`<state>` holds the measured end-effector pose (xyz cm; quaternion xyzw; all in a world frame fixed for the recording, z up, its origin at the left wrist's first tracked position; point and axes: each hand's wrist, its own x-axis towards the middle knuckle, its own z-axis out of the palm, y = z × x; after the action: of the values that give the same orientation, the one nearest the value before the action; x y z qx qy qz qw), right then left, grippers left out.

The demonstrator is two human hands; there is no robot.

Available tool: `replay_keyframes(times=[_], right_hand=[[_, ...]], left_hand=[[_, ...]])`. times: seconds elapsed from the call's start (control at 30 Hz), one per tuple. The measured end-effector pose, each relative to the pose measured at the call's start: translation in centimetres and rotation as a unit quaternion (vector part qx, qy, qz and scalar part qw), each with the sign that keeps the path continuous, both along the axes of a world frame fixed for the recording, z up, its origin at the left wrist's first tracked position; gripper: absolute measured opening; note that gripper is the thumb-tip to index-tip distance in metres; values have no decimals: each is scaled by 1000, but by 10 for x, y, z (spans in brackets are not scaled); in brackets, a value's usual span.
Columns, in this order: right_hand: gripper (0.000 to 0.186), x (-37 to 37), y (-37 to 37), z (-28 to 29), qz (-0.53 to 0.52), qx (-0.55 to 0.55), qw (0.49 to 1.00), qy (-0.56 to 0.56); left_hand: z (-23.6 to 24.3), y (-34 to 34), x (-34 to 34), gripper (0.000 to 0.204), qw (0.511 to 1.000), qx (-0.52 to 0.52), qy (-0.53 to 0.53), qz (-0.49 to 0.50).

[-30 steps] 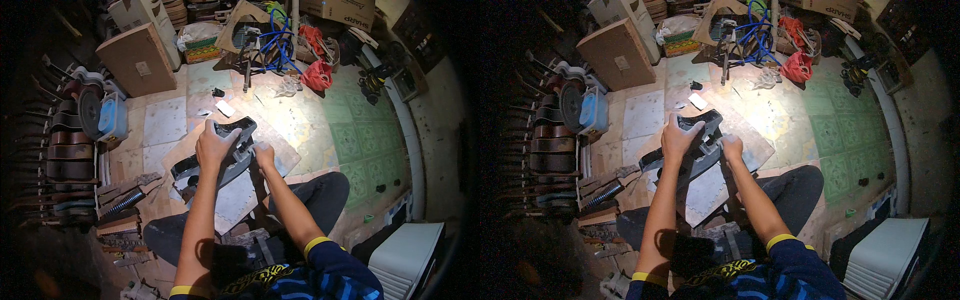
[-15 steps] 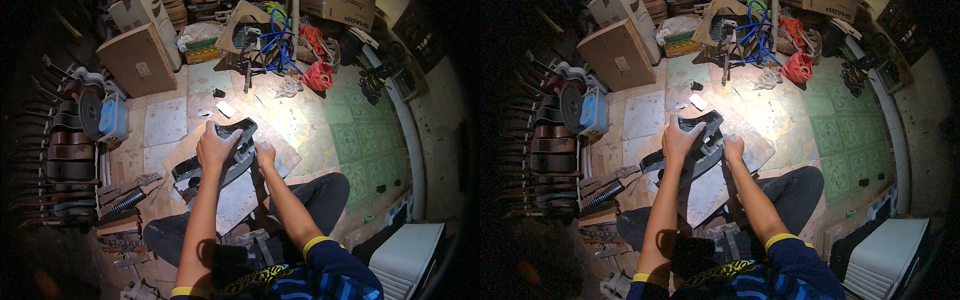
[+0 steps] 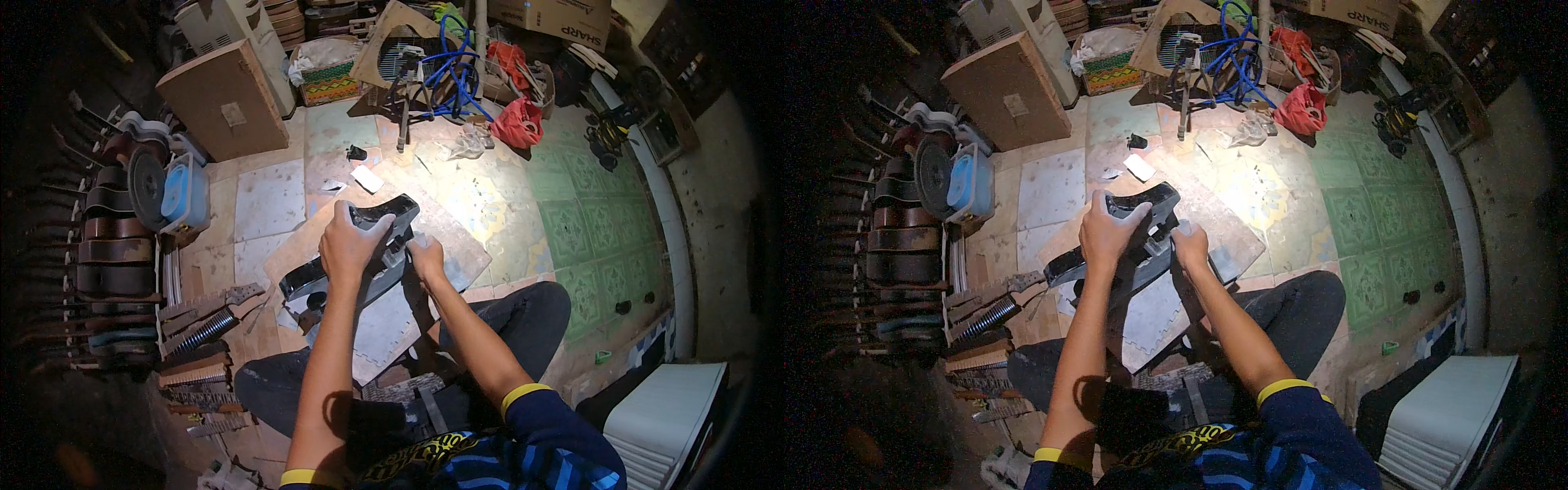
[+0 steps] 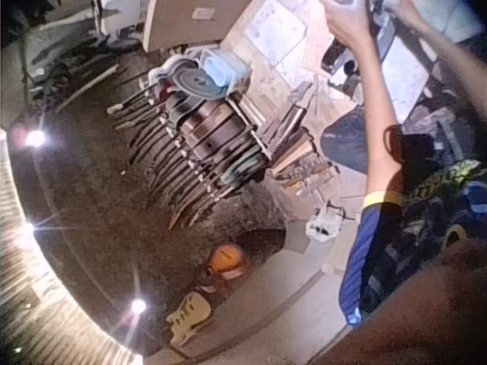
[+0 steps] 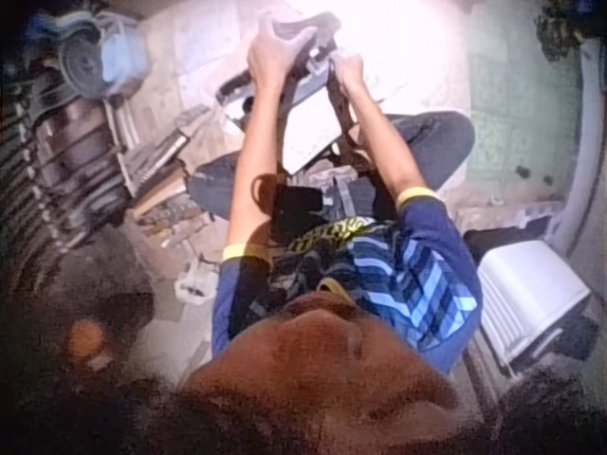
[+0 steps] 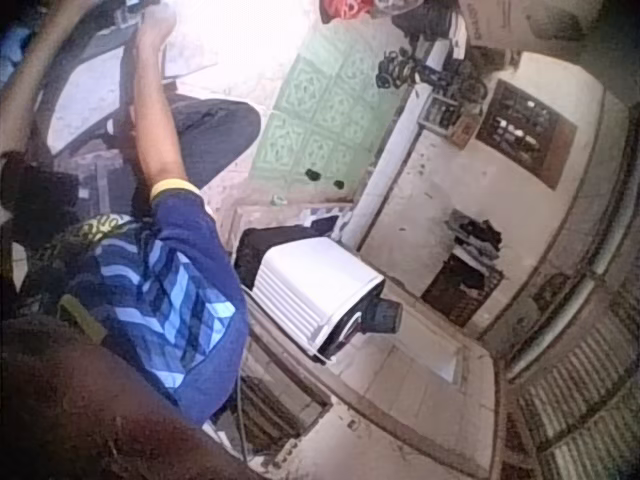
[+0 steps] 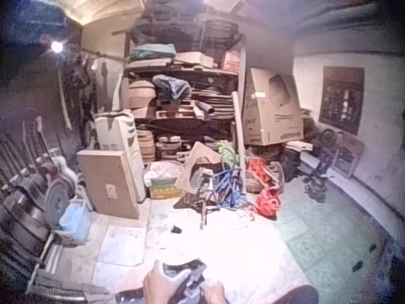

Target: The person sands the surface of a dark guitar body with a piece of sandpaper and a cloth while sitting on the floor.

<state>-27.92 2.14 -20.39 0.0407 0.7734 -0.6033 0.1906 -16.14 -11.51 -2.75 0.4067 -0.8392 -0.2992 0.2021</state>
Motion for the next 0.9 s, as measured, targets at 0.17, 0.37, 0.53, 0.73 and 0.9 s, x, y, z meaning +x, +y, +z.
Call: replay_keyframes(times=[0.17, 0.37, 0.53, 0.73, 0.9], right_hand=[[24, 4, 2, -8, 35, 33, 996, 76], [24, 4, 0, 7, 16, 36, 999, 24], [23, 0, 5, -4, 45, 18, 998, 31], [25, -5, 7, -7, 36, 5, 999, 15], [19, 16, -2, 15, 90, 44, 992, 81]], left_hand=[[3, 4, -2, 70, 1000, 3, -4, -2], [3, 3, 2, 71, 1000, 0, -7, 5], [1, 4, 1, 71, 1000, -15, 13, -1], [1, 5, 2, 72, 1000, -14, 1, 5], [0, 0, 6, 72, 1000, -13, -6, 15]])
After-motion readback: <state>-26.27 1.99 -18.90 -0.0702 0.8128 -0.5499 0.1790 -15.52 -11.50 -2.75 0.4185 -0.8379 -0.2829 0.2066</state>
